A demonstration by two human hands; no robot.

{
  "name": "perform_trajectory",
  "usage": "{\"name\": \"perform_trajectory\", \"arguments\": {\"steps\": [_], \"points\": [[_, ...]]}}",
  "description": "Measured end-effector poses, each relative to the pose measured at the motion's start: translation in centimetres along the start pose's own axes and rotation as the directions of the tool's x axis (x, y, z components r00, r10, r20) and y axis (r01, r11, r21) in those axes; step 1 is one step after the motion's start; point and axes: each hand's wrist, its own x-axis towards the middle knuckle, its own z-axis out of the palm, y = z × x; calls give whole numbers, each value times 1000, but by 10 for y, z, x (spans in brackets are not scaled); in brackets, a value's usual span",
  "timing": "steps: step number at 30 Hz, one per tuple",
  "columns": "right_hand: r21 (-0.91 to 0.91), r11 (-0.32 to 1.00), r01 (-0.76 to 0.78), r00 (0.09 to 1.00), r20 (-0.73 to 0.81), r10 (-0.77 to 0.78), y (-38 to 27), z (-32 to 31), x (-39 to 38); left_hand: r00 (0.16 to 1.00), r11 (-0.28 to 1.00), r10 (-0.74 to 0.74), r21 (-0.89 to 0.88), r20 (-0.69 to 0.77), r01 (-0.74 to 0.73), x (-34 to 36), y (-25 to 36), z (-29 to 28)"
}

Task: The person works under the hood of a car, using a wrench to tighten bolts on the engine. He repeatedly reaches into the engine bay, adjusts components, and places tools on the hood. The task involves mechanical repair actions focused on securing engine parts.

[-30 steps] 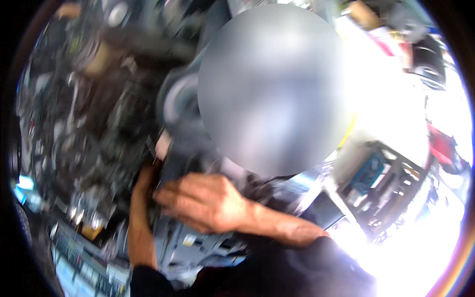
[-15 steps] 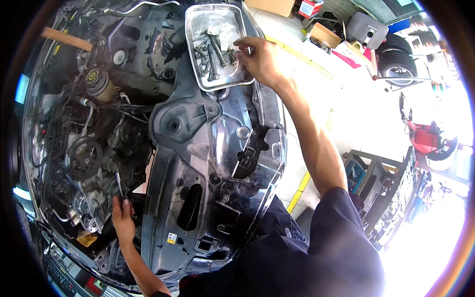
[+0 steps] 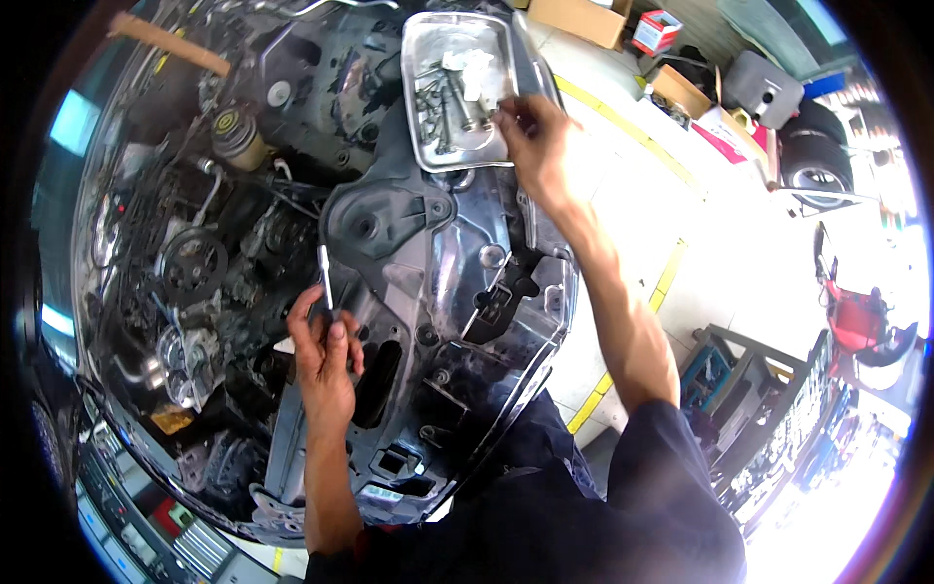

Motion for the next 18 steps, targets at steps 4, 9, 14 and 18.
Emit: {"name": "perform_trajectory", "arguments": {"steps": [4, 9, 14, 18], "points": [[508, 751, -422, 804, 593, 50, -40, 20, -115, 998, 999, -45, 10, -43, 46, -4, 0, 16], [575, 246, -780, 620, 762, 185, -52, 75, -197, 991, 989, 72, 137, -110, -57, -28, -12, -11], [399, 288, -871, 431, 900, 57, -62, 93, -221, 982, 991, -47, 111, -185, 68, -51, -17, -45], [480, 460, -747, 581, 808, 99, -62, 104, -232, 979, 964, -117, 219, -169, 153, -57, -3, -60]]}}
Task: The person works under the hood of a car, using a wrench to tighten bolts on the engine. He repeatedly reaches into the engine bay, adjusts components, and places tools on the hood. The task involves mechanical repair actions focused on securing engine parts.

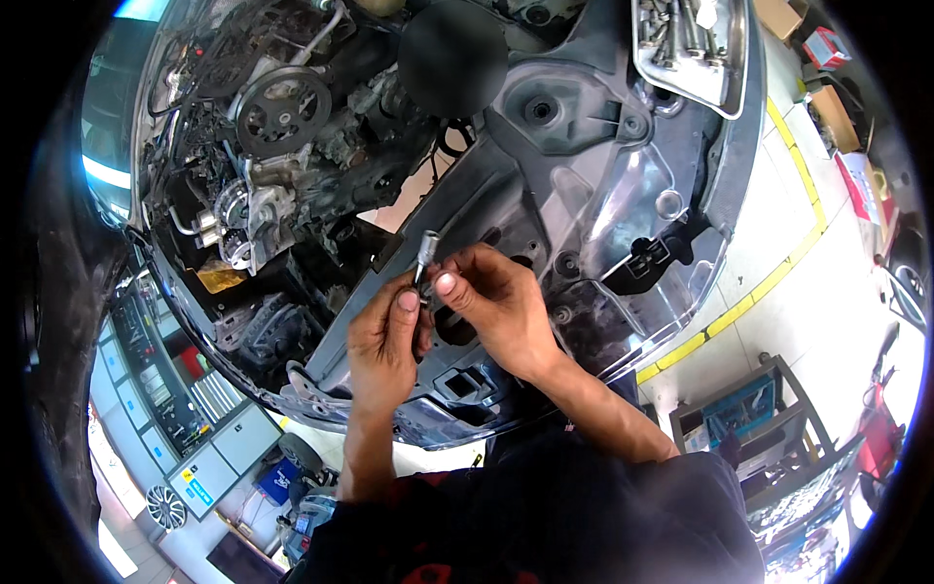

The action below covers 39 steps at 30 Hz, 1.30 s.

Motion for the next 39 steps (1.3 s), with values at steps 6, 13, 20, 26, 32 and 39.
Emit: {"name": "perform_trajectory", "arguments": {"steps": [6, 13, 20, 26, 32, 39], "points": [[-101, 965, 240, 969, -32, -245, 8, 15, 19, 973, 904, 144, 377, 180, -203, 27, 18, -18], [38, 941, 337, 917, -240, -319, 2, 43, 67, 929, 956, 294, 71, -225, -285, 63, 4, -2], [32, 930, 365, 927, -109, -360, -43, 12, 116, 891, 837, -444, -314, 89, 448, 182, -128, -57], [-39, 882, 469, 882, 72, -466, -62, 13, 178, 789, 702, -579, -367, 205, 610, 310, -288, -53], [-81, 930, 359, 929, -63, -364, -69, -20, 157, 924, 851, -354, -361, 144, 382, 354, -356, -54], [335, 757, -561, 715, -264, 647, -105, 19, 41, 977, 437, -212, 897, 33, 64, 352, -305, -49]]}}
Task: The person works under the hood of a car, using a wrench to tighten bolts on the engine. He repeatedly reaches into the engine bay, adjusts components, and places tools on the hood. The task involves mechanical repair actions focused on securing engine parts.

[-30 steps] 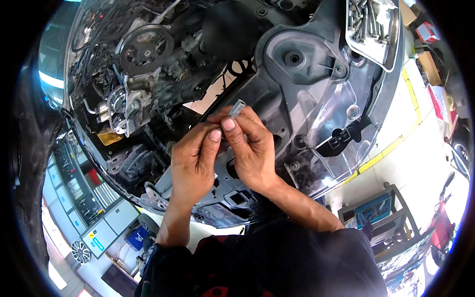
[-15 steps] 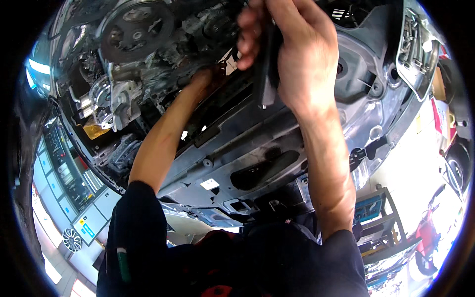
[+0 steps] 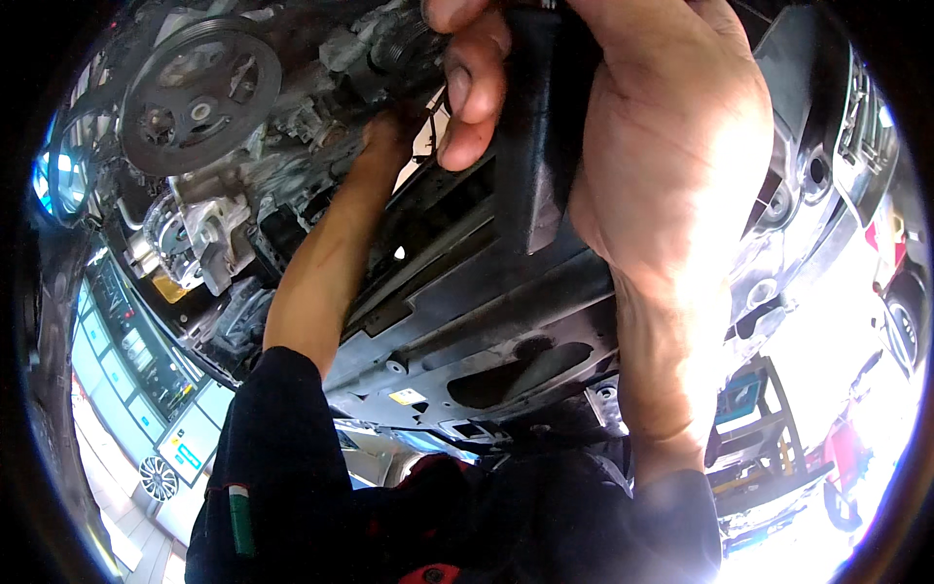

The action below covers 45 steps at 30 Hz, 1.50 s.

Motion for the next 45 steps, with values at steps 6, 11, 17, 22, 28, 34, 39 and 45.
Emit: {"name": "perform_trajectory", "arguments": {"steps": [6, 11, 17, 22, 28, 34, 39, 45], "points": [[38, 999, -18, 999, 40, 17, 13, -20, -7, 996, 971, 88, 226, -34, -78, -15, 16, -14], [71, 997, -35, 996, 83, 29, 2, 5, 9, 962, 923, 244, 333, -121, -193, -7, -6, 13], [99, 492, 865, 428, 364, -827, -39, 15, 119, 999, 982, 17, -188, -44, -25, 4, -18, 22], [163, 382, 910, 302, 370, -879, -43, 20, 135, 960, 679, 182, -679, -212, -278, 12, -29, 43], [193, 346, 918, 259, 367, -893, -46, 23, 140, 952, 220, -297, -966, 69, 138, 20, -12, 46], [215, 333, 918, 240, 364, -900, -43, 20, 143, 887, -473, -172, -826, 428, 307, 2, 23, 5], [227, 326, 917, 230, 366, -902, -44, 22, 143, 877, -454, -197, -834, 439, 315, -11, 28, -9], [233, 322, 918, 222, 369, -902, -43, 22, 144, 860, -395, -262, -862, 438, 318, -14, 29, -11]]}}
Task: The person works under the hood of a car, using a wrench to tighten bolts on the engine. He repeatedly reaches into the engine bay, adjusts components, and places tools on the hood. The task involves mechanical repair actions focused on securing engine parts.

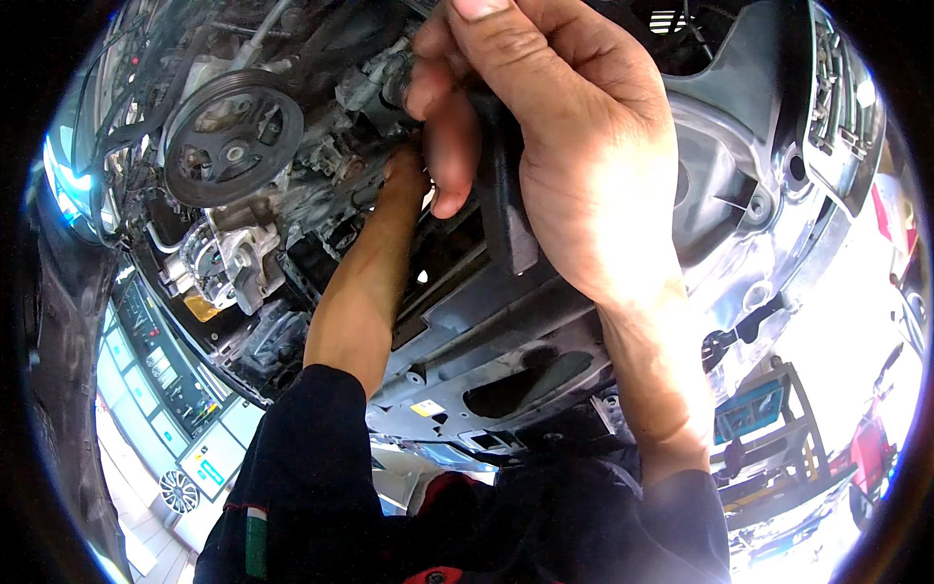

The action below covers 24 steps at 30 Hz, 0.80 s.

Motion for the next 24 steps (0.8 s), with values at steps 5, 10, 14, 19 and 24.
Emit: {"name": "perform_trajectory", "arguments": {"steps": [5, 10, 14, 19, 24], "points": [[12, 1000, 8, 1000, 0, -8, 0, 1, 1, 1000, 999, 9, -52, 12, -9, 2, 5, -9], [12, 1000, 16, 1000, 4, -16, 2, 1, 1, 1000, 998, 24, -58, 19, -23, 5, -1, -23], [16, 1000, 22, 1000, 6, -22, 3, 1, 2, 885, 925, 327, 79, 332, -371, 6, -3, -23], [22, 999, 33, 999, 11, -33, 4, 1, 2, 995, 989, 74, 129, -62, -66, 12, -1, -20], [24, 999, 37, 999, 10, -37, 4, 1, 3, 883, 876, 300, 261, 362, -405, 17, -5, -22]]}}
